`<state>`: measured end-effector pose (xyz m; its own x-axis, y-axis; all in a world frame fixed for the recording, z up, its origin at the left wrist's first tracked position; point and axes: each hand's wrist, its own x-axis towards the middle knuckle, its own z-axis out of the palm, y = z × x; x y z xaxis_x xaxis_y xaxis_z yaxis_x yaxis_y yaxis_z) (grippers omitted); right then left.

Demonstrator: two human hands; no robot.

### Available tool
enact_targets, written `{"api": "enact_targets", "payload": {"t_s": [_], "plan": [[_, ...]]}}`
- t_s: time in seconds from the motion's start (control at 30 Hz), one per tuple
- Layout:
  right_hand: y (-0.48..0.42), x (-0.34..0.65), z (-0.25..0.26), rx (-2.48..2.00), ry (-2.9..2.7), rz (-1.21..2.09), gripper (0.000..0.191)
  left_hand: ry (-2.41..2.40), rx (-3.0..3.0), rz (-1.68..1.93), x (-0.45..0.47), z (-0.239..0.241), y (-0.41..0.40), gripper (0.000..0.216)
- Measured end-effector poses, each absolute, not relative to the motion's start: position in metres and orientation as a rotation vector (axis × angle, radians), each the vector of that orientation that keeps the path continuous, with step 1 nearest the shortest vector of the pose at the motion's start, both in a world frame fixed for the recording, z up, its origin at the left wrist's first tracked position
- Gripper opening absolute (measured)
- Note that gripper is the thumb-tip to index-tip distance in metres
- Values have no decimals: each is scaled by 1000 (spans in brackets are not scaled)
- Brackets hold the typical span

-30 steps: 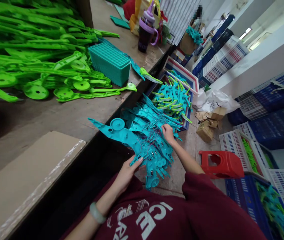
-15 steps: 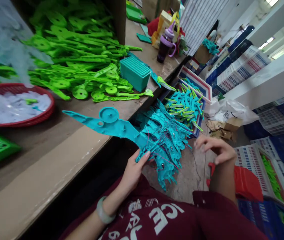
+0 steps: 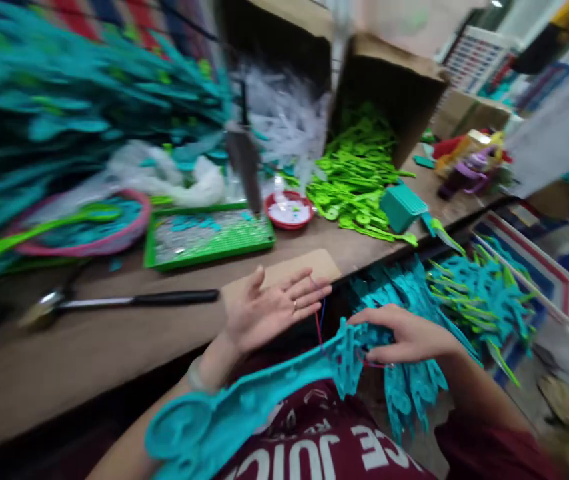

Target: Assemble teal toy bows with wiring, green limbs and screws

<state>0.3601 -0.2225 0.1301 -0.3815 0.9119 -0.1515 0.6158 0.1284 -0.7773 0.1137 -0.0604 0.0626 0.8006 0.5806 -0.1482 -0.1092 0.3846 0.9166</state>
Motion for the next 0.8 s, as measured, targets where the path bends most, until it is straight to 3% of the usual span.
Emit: {"api": "enact_targets", "payload": {"t_s": [0.2,0.37,0.57,0.67,0.8], "plan": [[-114,339,101,-1488,-2350,1324,50,652,406,1241,-8,113,-26,26],[-27,346,65,-1504,-2414,1212,50,1056,147,1446,-73,92,-33,37],[-10,275,85,-1423,-2257,176,30,962,-150,1437,-49,65,-30,35],[-28,197,86,-1200,-2181,181,30,729,-129,1484,-9,75,-34,28],[-45,129,60,-1011,-1970,257,14,571,-17,1563,39,76,-40,28]]}}
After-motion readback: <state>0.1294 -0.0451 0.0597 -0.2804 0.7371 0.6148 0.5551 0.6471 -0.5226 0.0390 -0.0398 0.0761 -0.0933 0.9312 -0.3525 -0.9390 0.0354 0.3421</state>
